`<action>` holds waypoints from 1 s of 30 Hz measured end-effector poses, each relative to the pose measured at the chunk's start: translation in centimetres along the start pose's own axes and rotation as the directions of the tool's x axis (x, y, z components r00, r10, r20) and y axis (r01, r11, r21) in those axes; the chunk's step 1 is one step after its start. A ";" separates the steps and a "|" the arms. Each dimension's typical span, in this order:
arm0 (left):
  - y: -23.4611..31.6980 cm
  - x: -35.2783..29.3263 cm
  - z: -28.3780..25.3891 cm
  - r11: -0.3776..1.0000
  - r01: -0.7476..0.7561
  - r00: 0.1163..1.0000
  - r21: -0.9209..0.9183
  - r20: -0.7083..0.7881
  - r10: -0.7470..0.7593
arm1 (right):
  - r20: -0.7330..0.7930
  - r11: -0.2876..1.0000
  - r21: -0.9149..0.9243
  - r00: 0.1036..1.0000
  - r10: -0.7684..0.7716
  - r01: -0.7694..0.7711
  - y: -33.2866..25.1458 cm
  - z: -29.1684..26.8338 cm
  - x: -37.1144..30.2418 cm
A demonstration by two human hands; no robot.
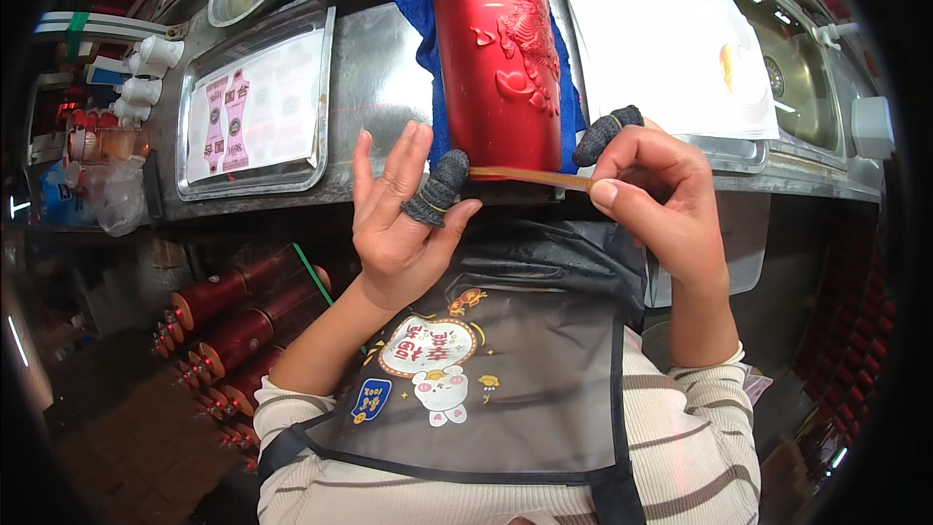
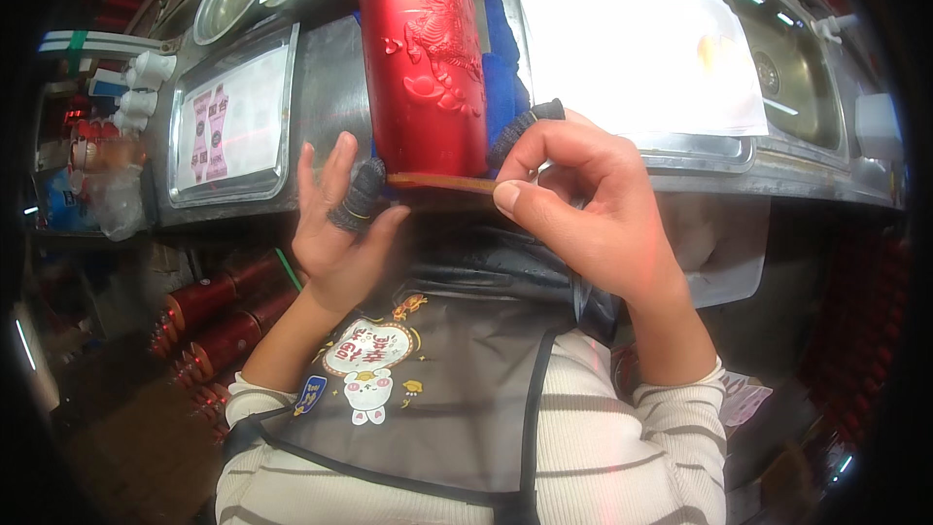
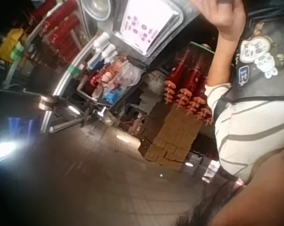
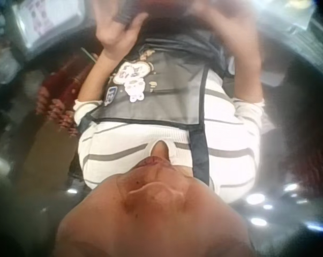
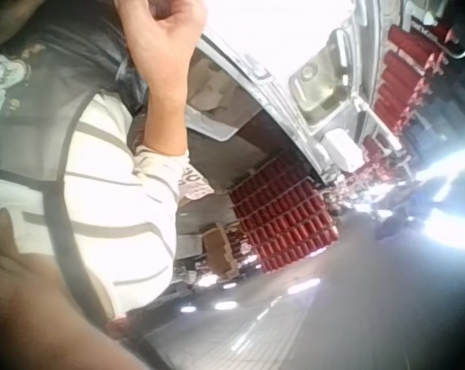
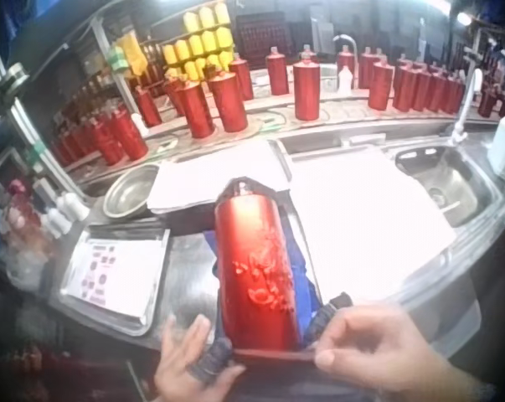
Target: The person applies gold circular labels to the necks of red cylindrical containers and then affixes a rectangular paper label to the body of each container. The person handles the containers one at a time, rotating them to position the labels, and places finished containers on a nearby tray.
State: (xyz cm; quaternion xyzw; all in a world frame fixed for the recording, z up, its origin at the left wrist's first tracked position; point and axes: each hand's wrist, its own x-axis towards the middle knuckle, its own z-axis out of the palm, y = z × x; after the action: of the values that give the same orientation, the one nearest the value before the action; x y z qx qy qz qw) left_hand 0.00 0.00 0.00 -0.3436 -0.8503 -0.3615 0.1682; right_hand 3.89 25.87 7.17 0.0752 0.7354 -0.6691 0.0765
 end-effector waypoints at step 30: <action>1.8 4.9 2.2 0.980 -0.174 0.985 0.096 -0.001 0.175 | 0.066 0.981 0.142 0.990 0.127 -0.135 3.4 0.2 1.6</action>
State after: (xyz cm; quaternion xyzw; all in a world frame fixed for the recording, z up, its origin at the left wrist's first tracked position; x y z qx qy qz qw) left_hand -2.29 4.71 2.01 -0.4066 -0.8325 -0.3059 0.2194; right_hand 3.07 26.00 3.47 0.1102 0.6756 -0.7163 0.1354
